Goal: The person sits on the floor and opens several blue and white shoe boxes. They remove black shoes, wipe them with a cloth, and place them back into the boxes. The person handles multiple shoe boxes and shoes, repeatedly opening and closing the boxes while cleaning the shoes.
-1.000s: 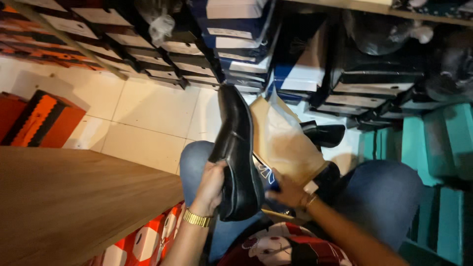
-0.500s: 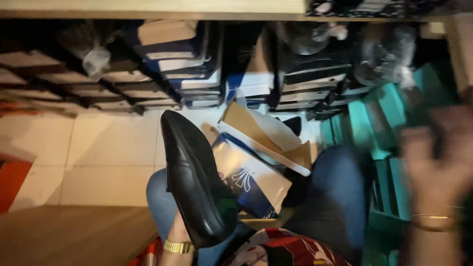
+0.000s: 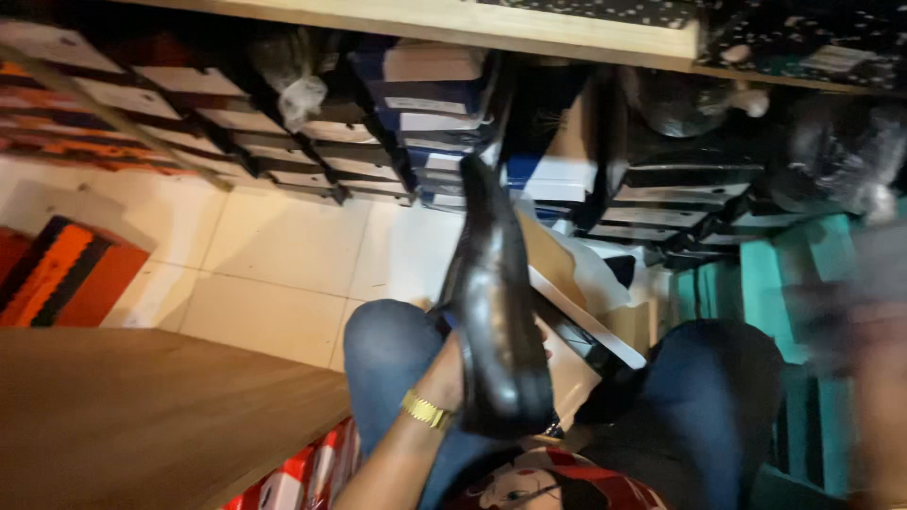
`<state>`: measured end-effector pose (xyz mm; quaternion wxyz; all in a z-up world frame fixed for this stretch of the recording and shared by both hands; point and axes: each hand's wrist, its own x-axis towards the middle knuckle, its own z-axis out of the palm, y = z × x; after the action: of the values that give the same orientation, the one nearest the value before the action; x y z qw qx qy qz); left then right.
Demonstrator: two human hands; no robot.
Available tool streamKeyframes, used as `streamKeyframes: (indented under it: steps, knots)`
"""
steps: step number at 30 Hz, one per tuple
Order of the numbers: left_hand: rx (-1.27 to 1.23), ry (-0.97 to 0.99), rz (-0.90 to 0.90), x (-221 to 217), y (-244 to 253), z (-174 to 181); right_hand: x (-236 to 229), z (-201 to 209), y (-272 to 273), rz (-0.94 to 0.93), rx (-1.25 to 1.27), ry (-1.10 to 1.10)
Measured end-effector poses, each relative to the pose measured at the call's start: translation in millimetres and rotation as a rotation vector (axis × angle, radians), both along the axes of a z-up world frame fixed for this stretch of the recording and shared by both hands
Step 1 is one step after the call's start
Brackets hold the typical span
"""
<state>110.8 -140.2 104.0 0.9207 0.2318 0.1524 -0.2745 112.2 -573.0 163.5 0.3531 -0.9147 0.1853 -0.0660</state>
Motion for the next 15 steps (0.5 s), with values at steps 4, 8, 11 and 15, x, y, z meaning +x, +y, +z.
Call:
streamKeyframes:
  steps: [4, 8, 11, 15]
  knots:
    - [0.031, -0.022, 0.154, 16, -28, -38, -16, 57, 205, 0.237, -0.148, -0.098]
    - [0.095, 0.142, 0.247, 20, -47, -99, 29, 10, 240, 0.876, 0.042, -0.448]
    - [0.070, 0.122, 0.324, 16, -54, -131, 81, 21, 248, 0.829, 0.048, -0.546]
    - [0.041, 0.080, 0.433, 9, -56, -165, 162, 13, 247, 0.670, 0.316, -0.299]
